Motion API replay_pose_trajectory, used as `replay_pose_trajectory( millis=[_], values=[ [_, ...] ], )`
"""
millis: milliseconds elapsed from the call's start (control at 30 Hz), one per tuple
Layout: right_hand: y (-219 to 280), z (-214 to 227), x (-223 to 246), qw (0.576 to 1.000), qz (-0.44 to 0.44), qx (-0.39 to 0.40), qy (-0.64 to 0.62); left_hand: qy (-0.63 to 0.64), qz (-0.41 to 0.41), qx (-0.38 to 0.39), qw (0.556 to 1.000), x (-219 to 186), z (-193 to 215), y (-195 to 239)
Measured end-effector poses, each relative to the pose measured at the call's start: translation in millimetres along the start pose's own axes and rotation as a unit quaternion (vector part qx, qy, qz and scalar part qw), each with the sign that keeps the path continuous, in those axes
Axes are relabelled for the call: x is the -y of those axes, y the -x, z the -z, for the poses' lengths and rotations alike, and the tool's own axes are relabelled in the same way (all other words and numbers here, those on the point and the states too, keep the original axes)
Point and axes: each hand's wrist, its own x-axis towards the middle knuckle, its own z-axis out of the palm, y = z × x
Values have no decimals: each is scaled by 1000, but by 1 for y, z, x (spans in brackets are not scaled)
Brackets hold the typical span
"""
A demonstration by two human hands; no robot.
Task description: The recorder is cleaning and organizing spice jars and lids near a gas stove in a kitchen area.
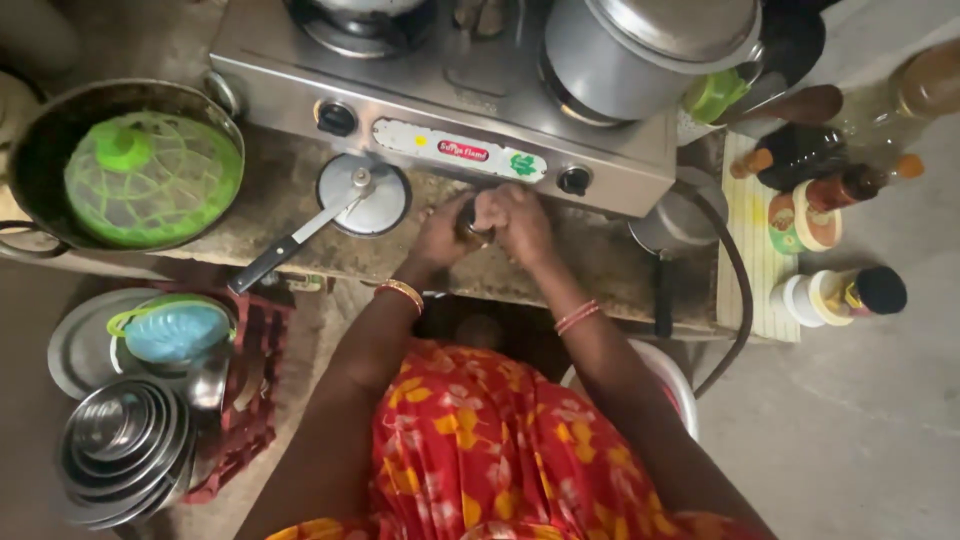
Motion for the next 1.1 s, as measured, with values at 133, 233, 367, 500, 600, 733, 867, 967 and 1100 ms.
replay_pose_trajectory(
  millis=[133, 233, 367, 500, 600, 733, 867, 967, 1100],
  values=[
    [21, 33, 20, 999, 20, 41, -11, 9, -19, -20, 1000, 27, -11, 2],
    [34, 33, -13, 993, 60, 89, -54, -92, -7, -38, 995, 1, -7, 8],
    [30, 32, -2, 970, -90, 1, -225, -86, 49, -125, 987, -9, -16, 37],
    [24, 35, 61, 876, -212, 127, -414, 600, 343, -40, 722, -55, -15, 48],
    [15, 54, 70, 936, 40, 163, -310, 538, 254, -99, 798, -6, -23, 58],
    [1, 12, -8, 968, -145, 96, -181, 562, 208, -171, 782, -23, 15, 59],
    [-9, -16, -2, 977, -156, 137, -56, 739, 71, -138, 656, 114, -34, 54],
    [-3, -33, 1, 981, -146, 102, -79, 452, 49, -110, 884, 110, -47, 37],
    [1, -36, -8, 978, -140, 82, -130, -115, -152, -187, 964, 57, -48, 13]
  ],
)
